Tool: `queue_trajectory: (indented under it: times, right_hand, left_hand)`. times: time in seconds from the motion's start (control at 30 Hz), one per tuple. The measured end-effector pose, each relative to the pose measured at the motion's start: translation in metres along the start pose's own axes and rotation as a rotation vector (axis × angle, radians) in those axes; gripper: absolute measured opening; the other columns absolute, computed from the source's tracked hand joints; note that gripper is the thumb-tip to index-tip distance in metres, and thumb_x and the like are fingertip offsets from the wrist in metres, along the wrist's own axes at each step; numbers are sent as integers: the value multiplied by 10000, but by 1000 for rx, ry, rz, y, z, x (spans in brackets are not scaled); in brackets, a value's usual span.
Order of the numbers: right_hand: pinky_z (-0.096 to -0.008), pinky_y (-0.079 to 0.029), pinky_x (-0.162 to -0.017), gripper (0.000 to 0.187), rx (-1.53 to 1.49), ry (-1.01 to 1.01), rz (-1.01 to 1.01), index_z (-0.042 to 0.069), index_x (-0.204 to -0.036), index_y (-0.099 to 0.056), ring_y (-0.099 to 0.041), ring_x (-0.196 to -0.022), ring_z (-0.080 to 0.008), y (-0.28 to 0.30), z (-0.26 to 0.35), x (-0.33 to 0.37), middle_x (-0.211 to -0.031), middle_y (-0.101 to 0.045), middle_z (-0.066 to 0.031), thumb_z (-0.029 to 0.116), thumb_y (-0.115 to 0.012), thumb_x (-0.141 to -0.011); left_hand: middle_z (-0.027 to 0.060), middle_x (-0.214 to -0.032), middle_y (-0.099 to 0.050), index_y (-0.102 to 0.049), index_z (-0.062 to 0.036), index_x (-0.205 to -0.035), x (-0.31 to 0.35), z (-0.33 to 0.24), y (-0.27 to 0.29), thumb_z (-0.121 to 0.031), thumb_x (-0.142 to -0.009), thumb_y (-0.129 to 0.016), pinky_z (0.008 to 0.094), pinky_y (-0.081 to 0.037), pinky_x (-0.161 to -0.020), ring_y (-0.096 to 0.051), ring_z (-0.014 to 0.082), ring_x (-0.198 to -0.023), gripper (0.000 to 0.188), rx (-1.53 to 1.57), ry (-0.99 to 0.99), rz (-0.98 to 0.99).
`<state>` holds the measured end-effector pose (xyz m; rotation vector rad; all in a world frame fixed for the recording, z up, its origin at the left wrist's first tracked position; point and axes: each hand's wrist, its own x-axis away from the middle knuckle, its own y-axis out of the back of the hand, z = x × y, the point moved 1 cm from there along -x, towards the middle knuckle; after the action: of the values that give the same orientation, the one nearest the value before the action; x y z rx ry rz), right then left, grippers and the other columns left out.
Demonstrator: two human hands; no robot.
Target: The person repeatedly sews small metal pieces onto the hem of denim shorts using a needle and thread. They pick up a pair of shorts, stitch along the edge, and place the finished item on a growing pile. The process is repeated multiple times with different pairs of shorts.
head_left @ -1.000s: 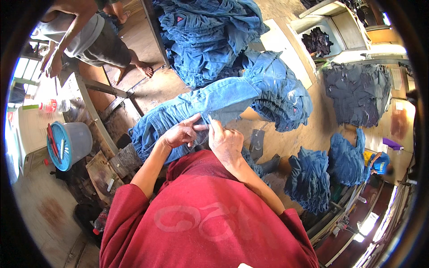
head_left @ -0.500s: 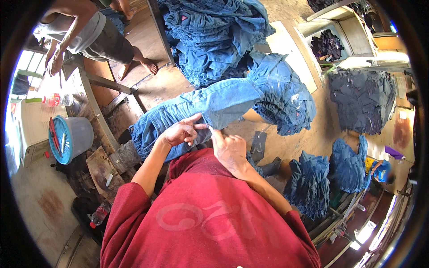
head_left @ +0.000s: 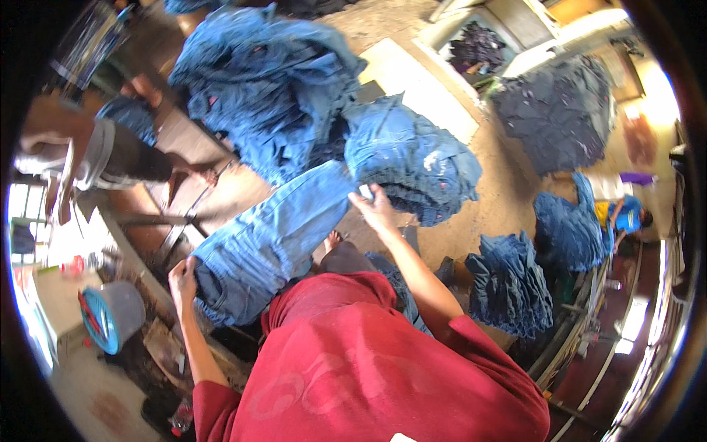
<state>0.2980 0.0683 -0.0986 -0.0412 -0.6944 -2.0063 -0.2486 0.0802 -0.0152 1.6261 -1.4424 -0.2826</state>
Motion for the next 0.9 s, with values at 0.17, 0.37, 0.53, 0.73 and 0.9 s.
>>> queue_trajectory:
  times: [0.17, 0.37, 0.53, 0.73, 0.9]
  right_hand:
    - [-389, -558, -803, 493, 394, 173, 283, -3, -1099, -746, -753, -920, -297, 15, 2, -8, -961, -757, -222, 465, -769, -943]
    - [-432, -567, -748, 223, 160, 242, 22, 132, -1081, -786, -751, -865, -354, 47, 28, -31, -944, -778, -151, 318, -717, -978]
    - [-406, -574, -773, 242, 383, 311, 35, 34, -1087, -754, -767, -901, -345, 48, 45, -64, -965, -776, -190, 253, -709, -995]
    - [-477, -502, -730, 384, 277, 401, 43, -35, -958, -719, -680, -798, -386, 41, 63, -106, -859, -714, -231, 336, -666, -1045]
    - [-465, -519, -742, 278, 408, 571, 823, 16, -964, -654, -677, -790, -368, 19, 55, -81, -848, -686, -223, 291, -671, -997]
  left_hand:
    - [41, -733, -520, -670, 64, -955, 14, -35, 12, -330, -1047, -670, 339, -376, -666, -425, 137, -722, 405, 190, -221, -50]
    - [332, -1645, -344, -331, 130, -1574, 137, -2, -61, -377, -1082, -603, 472, -264, -1273, -332, 429, -1546, 757, -137, -12, -337]
    - [298, -1582, -415, -470, 88, -1445, 180, -20, -108, -206, -883, -857, 507, -262, -1262, -362, 457, -1495, 744, 105, 2, -450]
    - [320, -1639, -315, -475, 28, -1445, 204, -40, -122, -351, -785, -933, 542, -316, -1226, -342, 499, -1488, 888, -50, -56, -573]
    - [252, -1679, -222, -497, -123, -1482, 217, -51, -118, -404, -668, -975, 620, -229, -1203, -248, 485, -1487, 984, -51, 165, -458]
